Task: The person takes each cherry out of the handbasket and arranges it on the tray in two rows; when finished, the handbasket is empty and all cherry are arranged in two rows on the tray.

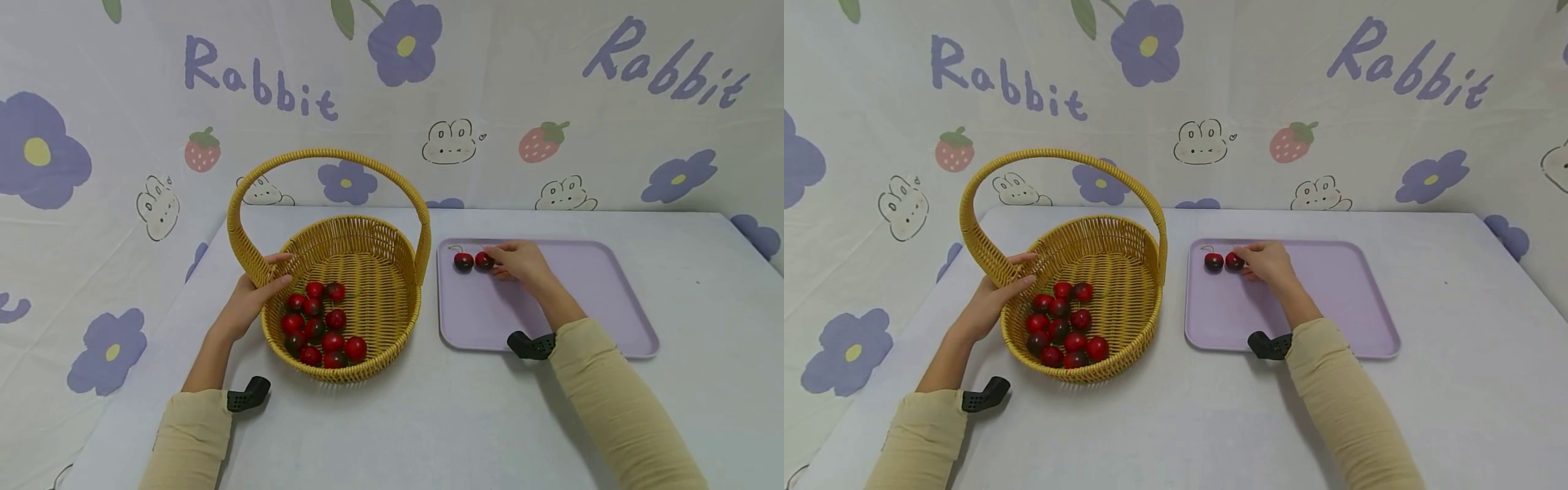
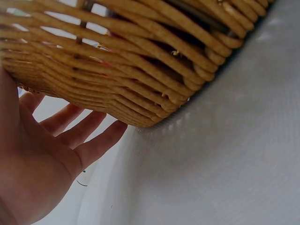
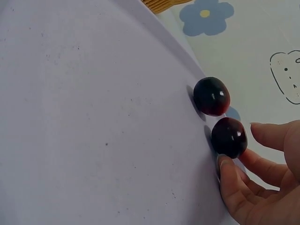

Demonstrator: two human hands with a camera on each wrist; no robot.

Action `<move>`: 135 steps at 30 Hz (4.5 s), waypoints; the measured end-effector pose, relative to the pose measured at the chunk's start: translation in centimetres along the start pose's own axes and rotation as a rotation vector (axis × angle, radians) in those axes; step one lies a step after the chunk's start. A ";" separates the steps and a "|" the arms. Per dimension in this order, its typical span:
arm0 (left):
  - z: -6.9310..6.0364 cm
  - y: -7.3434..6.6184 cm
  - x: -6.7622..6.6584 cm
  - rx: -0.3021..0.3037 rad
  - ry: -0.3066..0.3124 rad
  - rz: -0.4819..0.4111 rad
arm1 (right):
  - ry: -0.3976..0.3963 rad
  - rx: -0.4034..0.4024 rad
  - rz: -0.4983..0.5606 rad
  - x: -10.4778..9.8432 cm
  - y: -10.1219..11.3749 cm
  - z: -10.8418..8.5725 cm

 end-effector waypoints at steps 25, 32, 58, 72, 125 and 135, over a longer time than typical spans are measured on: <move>0.1 -0.1 0.0 0.008 0.007 -0.008 | -0.022 0.008 -0.056 0.1 0.2 -0.2; 0.1 -0.2 0.0 0.005 0.006 -0.003 | -0.015 -0.010 -0.040 0.1 0.1 0.2; -0.1 -0.2 0.0 -0.003 -0.004 0.013 | -0.019 -0.003 -0.021 0.1 0.5 -0.5; -0.1 -0.5 0.1 -0.007 -0.010 0.014 | -0.056 -0.043 -0.065 -1.6 1.6 -2.0; -0.3 -0.5 -0.1 -0.018 -0.009 0.027 | 0.744 -0.323 -0.123 5.9 9.1 -12.8; -0.2 -0.4 0.0 -0.021 -0.009 0.021 | 0.840 -0.371 -0.124 8.9 10.4 -13.4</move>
Point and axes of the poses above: each hand's wrist, its own z-axis towards the middle knuckle, its own x-axis out of the palm, y = z × x, the point moved 5 cm from there along z, towards the middle knuckle, and after that the axes turned 2 degrees about x, right-handed, at the moved point
